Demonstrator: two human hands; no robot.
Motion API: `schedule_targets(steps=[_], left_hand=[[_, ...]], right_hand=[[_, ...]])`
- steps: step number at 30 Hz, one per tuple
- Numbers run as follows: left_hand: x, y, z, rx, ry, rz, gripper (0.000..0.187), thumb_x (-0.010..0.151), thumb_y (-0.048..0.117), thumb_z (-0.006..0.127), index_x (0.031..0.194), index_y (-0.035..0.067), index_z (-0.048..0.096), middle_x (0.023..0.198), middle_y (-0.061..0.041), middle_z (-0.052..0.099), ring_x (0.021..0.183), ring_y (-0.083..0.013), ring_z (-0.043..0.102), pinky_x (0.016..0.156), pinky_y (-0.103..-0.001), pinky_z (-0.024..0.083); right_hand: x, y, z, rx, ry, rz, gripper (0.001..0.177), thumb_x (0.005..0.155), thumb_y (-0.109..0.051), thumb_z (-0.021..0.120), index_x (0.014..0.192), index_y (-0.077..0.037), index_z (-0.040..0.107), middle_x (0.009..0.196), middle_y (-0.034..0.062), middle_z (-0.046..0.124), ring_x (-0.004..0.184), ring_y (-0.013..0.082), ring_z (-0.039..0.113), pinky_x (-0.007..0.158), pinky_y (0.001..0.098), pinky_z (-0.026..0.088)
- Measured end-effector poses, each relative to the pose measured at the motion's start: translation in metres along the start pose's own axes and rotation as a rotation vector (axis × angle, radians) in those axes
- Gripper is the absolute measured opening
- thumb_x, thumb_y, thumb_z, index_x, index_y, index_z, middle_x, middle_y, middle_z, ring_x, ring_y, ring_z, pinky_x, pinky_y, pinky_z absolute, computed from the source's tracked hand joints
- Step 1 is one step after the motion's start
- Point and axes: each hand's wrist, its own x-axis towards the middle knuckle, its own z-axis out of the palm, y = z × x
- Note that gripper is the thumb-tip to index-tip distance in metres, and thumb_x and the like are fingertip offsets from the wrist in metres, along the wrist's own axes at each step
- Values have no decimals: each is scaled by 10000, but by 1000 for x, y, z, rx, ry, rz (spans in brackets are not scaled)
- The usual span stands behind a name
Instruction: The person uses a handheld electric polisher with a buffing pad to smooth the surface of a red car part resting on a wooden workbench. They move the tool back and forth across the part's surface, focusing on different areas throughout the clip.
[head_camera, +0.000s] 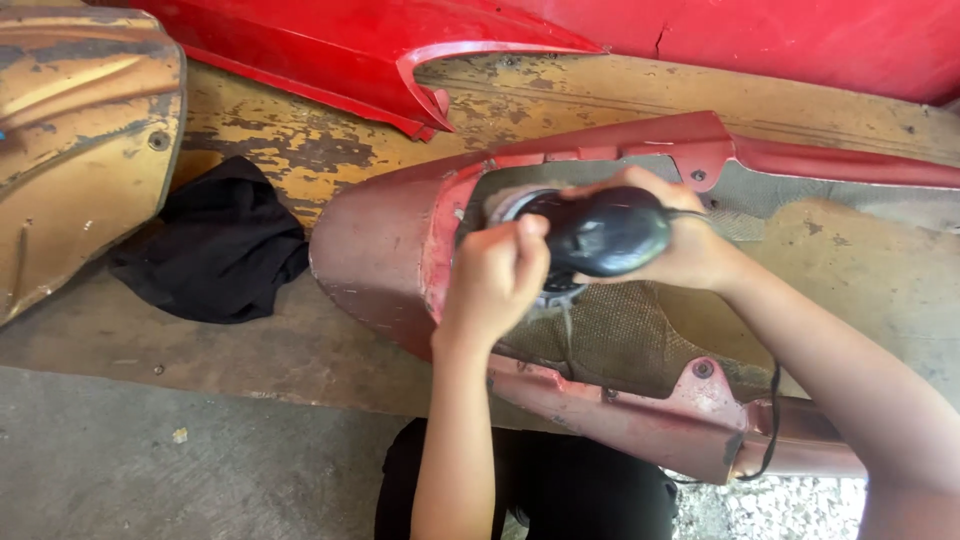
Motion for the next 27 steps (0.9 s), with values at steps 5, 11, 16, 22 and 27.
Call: schedule_targets(steps=[5, 11, 16, 22, 27], left_hand=[[-5, -18, -17, 66, 112, -100, 360, 1080, 219, 480, 994, -39, 716, 802, -210, 713, 763, -331, 755, 690, -403, 572], [-4, 2, -19, -43, 23, -282, 418, 1075, 234, 464, 958, -88, 704, 679, -237, 667, 630, -314, 720, 632, -401, 532], [-7, -14, -18, -22, 71, -91, 407, 1118, 230, 465, 979, -76, 693, 781, -214, 695, 726, -273, 730, 667, -370, 549], [-9, -19, -38, 0, 143, -214, 483, 1129, 255, 442, 894, -88, 689, 584, -120, 585, 557, -194, 610, 626, -361, 523], [-13, -8, -40, -51, -19, -396, 464, 1072, 275, 455, 980, -80, 739, 520, -105, 558, 506, -179, 598, 531, -369, 481]], right_hand=[[28, -6, 18, -6, -55, 48, 656, 610, -204, 986, 1158, -75, 649, 1115, 47, 726, 1035, 141, 702, 945, 330, 581], [17, -18, 13, 60, -135, 93, 639, 612, -212, 979, 1151, -86, 661, 1078, 42, 724, 1026, 136, 704, 941, 328, 581], [20, -14, 17, 13, -93, 94, 674, 613, -237, 975, 1181, -85, 646, 1085, 21, 758, 1004, 134, 728, 947, 327, 582], [33, -12, 34, 44, -75, 42, 652, 644, -210, 980, 1184, -61, 648, 1110, 65, 721, 1060, 182, 701, 972, 346, 565], [11, -11, 38, 91, -112, 44, 621, 626, -218, 1001, 1128, -75, 667, 1042, 49, 745, 992, 166, 718, 943, 329, 591]])
